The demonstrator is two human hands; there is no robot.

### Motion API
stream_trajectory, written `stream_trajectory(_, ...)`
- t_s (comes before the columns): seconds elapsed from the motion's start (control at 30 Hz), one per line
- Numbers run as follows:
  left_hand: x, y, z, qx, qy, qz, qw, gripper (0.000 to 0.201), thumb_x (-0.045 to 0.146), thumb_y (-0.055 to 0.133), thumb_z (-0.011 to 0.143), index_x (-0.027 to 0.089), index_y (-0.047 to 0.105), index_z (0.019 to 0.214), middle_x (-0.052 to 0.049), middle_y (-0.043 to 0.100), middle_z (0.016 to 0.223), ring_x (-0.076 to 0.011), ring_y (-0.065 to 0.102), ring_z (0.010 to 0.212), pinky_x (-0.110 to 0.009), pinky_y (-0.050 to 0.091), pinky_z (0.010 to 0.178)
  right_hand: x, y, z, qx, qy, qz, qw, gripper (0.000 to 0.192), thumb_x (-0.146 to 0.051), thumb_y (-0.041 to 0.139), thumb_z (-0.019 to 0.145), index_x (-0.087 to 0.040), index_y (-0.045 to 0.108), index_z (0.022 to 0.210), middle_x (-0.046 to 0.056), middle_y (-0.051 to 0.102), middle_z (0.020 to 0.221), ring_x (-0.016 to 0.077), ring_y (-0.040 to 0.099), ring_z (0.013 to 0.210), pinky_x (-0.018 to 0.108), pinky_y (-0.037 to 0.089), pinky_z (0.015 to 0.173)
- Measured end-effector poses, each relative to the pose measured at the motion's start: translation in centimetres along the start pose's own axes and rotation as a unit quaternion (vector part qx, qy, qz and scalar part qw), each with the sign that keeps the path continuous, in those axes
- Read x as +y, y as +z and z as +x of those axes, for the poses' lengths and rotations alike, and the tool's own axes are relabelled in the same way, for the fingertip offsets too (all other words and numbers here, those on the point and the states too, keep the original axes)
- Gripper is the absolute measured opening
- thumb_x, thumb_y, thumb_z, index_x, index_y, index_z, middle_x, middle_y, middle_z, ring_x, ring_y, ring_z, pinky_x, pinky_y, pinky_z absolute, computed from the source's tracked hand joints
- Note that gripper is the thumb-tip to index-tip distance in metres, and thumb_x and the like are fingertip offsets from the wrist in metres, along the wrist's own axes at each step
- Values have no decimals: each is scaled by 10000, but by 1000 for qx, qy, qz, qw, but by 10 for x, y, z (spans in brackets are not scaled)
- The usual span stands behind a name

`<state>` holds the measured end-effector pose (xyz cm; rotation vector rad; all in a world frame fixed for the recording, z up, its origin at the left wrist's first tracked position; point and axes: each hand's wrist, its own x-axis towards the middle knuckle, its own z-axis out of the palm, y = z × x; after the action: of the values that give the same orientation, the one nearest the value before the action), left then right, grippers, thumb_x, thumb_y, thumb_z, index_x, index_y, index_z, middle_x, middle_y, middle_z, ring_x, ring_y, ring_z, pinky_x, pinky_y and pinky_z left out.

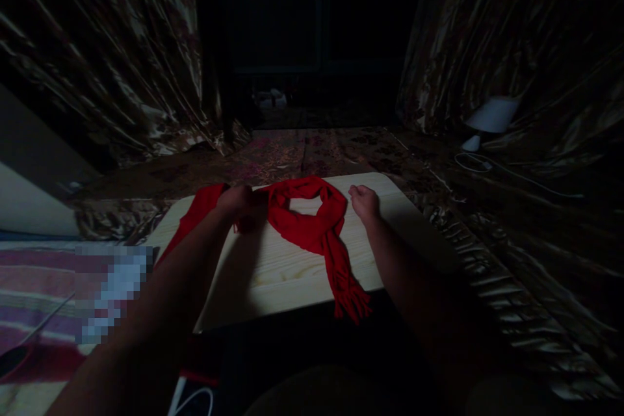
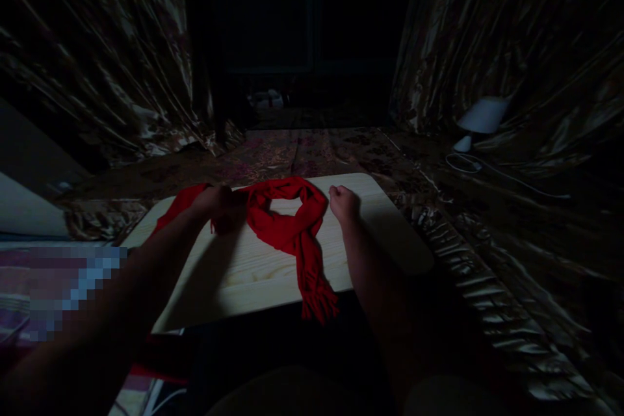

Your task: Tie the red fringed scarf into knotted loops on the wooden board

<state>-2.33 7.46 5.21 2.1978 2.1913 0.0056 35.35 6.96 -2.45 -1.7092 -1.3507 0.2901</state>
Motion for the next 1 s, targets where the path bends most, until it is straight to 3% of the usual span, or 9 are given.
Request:
stream_trajectory(0.1, -8, -11, 4, 165, 8, 64, 984, 467, 251, 541, 822, 161, 632, 1272, -227, 644, 1264, -376, 587, 1197, -474, 453, 979, 1, 3, 1, -10, 7, 6, 1000, 377, -472, 472, 913, -217, 725, 798, 28, 712, 699, 175, 628, 689, 257, 434, 648)
stream_trajectory(0.17, -11, -11, 2, 220, 25, 109, 969, 528, 207, 520, 822, 152, 576, 1344, -230, 553, 1401, -378, 477, 1327, -554, 354, 1080, 1, 4, 1, -12, 9, 16, 1000, 382, -475, 474, 910, -211, 727, 798, 35, 720, 713, 177, 634, 682, 260, 432, 642)
stream_trajectory(0.23, -11, -7, -1, 179, 23, 134, 974, 544, 205, 544, 796, 136, 587, 1333, -237, 540, 1417, -393, 451, 1346, -607, 312, 1095, 2, 5, 2, -13, 9, 29, 999, 383, -475, 476, 908, -209, 727, 795, 40, 731, 739, 176, 641, 687, 260, 433, 640)
stream_trajectory(0.3, -6, -2, -6, 92, -3, 131, 987, 493, 223, 580, 762, 127, 655, 1240, -244, 613, 1320, -406, 527, 1269, -601, 367, 1052, 3, 5, 2, -15, 12, 36, 999, 379, -474, 479, 907, -212, 728, 794, 40, 736, 748, 177, 646, 692, 257, 437, 641)
stream_trajectory(0.37, 3, 3, -14, 18, -29, 101, 994, 395, 253, 583, 764, 141, 715, 1119, -232, 685, 1189, -389, 624, 1144, -524, 457, 971, 3, 6, 2, -16, 15, 35, 999, 372, -473, 483, 906, -218, 731, 797, 37, 734, 737, 178, 647, 694, 256, 443, 644)
stream_trajectory(0.43, 15, 6, -25, -15, -45, 52, 998, 344, 300, 562, 793, 160, 732, 1058, -217, 720, 1095, -361, 687, 1021, -433, 517, 858, 3, 6, 2, -14, 12, 32, 999, 371, -474, 486, 906, -219, 731, 795, 34, 729, 721, 178, 644, 688, 256, 445, 643)
stream_trajectory(0.67, 46, 23, -66, 39, -63, -94, 993, 396, 459, 467, 893, 160, 703, 1002, -209, 739, 997, -338, 711, 928, -358, 509, 732, -1, 3, 0, -12, 4, 27, 1000, 357, -462, 490, 895, -217, 719, 772, 31, 717, 700, 178, 637, 689, 255, 446, 641)
stream_trajectory(0.83, 52, 48, -79, 121, -68, -168, 976, 351, 430, 405, 930, 215, 661, 1038, -145, 743, 1065, -300, 692, 998, -343, 486, 757, -3, 0, -3, -10, -3, 13, 1000, 324, -444, 495, 881, -230, 701, 751, 14, 703, 675, 173, 628, 676, 248, 450, 639)
stream_trajectory(1.0, 48, 59, -77, 135, -44, -193, 971, 322, 433, 437, 914, 230, 657, 1032, -116, 747, 1055, -291, 690, 993, -334, 474, 753, -3, -4, -3, -13, -19, -18, 1000, 327, -411, 445, 902, -224, 703, 829, 16, 724, 732, 162, 629, 687, 237, 455, 649)
